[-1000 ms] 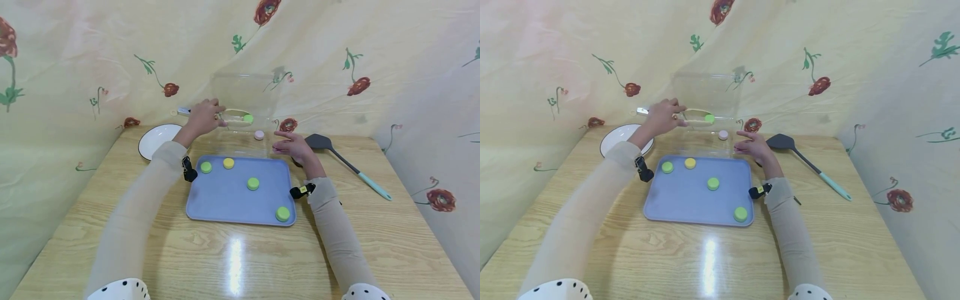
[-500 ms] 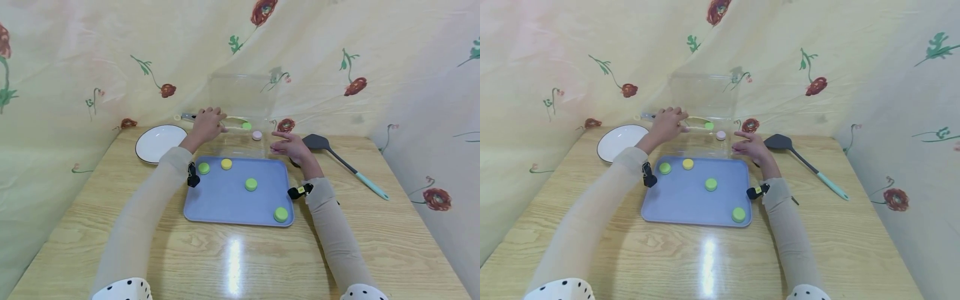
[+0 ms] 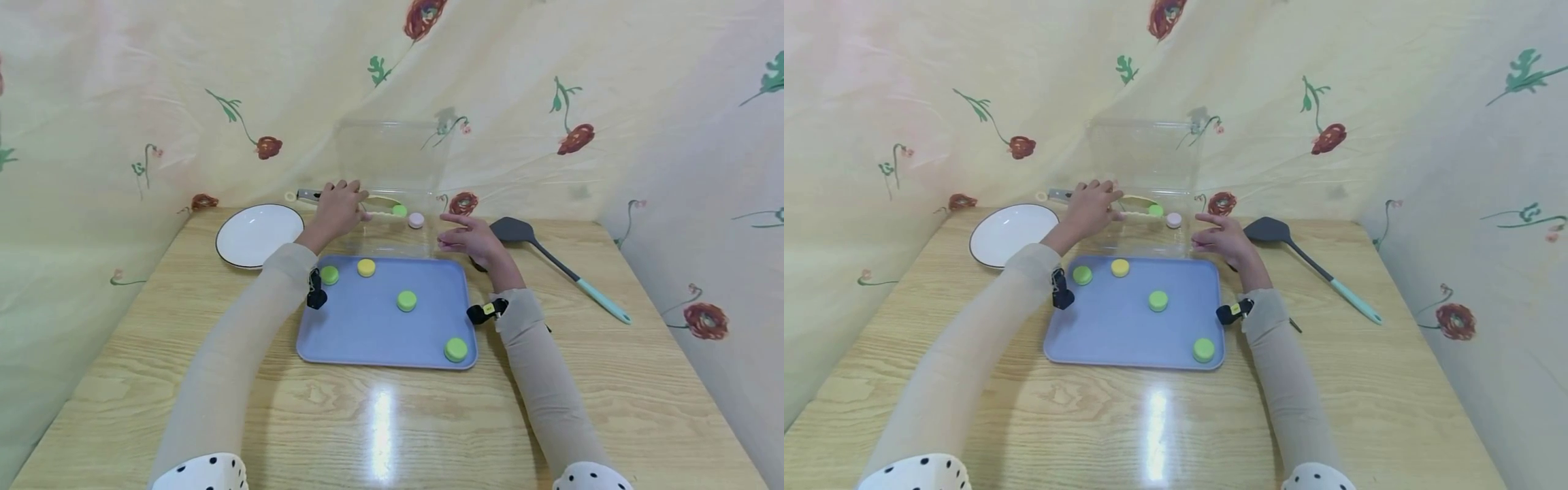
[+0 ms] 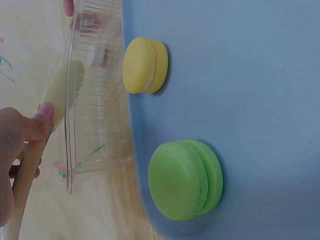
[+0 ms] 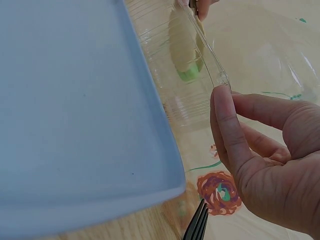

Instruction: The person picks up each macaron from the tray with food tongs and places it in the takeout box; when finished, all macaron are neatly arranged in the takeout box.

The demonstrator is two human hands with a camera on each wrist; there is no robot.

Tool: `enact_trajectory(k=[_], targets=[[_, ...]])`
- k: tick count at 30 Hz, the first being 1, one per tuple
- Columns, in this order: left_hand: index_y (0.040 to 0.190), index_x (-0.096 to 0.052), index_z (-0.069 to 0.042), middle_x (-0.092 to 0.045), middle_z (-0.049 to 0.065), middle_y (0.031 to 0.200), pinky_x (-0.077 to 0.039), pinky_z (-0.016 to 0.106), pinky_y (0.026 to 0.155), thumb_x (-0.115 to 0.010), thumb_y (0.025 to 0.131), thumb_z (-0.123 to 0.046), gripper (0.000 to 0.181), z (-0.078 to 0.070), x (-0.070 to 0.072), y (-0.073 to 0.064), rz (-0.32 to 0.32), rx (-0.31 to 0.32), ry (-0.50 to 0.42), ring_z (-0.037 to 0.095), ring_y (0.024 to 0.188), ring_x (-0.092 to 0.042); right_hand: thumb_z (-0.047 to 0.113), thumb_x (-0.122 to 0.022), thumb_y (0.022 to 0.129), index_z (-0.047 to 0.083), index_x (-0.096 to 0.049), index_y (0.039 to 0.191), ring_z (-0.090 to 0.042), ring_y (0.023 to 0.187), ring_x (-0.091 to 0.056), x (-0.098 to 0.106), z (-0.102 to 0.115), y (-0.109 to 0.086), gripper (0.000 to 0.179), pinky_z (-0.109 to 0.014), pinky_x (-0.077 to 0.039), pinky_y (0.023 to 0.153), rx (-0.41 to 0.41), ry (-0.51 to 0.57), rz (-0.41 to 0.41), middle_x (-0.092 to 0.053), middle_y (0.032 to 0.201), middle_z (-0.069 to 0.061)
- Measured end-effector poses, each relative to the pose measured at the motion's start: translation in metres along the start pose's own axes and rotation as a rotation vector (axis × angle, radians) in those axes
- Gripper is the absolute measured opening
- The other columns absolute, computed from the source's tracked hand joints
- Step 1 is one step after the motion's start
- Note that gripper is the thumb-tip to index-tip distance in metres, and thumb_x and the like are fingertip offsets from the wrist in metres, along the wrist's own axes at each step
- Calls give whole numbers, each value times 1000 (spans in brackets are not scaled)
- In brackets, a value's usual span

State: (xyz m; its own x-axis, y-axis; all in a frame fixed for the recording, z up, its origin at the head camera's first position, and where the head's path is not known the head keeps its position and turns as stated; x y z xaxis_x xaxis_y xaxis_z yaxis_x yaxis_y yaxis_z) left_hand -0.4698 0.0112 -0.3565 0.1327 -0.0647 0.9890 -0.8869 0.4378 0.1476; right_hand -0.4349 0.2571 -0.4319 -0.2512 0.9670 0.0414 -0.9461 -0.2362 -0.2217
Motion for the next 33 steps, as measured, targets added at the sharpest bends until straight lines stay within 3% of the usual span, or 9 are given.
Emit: enact_trajectory(k=[3,13,23,33], targets=[[146,-56,-16,-52,8,145,-41,49,106,-62,99,-45,56,0,-3,1,10,6,13,31,127,-52,1,-58,102,7,-37,158,-11,85,-74,-1,1,-1,60,-38,-57,97,4,-3,3,-75,93,0],[141,-61,-14,-54,8,132,-42,47,102,-65,97,-47,55,-3,-5,2,4,14,35,30,121,-53,1,-58,102,9,-40,157,-11,85,-74,-1,1,-2,59,-31,-59,89,-7,5,-11,-75,107,-11],[142,-59,-13,-44,13,156,-38,52,112,-64,98,-49,58,-6,-9,7,35,13,32,34,142,-44,2,-59,101,10,-39,157,-12,86,-74,-2,2,-3,60,-32,-59,91,-15,4,-8,-75,107,-11],[144,-58,-13,-41,11,159,-37,51,111,-64,97,-50,59,-4,-18,12,77,40,40,33,146,-39,1,-58,101,9,-37,158,-12,85,-74,-2,1,-1,61,-30,-60,87,-21,21,-8,-75,105,-10]])
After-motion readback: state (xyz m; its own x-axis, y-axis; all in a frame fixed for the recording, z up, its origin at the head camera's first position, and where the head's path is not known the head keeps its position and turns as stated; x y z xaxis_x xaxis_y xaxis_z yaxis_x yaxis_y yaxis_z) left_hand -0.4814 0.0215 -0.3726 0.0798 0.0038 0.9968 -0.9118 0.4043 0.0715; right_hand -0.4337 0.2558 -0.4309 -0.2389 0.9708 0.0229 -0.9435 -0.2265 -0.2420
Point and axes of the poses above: each hand's wrist, its own y-axis towards the middle knuckle, its own x-axis out of the back of the hand, z = x × y, the point moved 10 cm from there along y, towards the middle knuckle
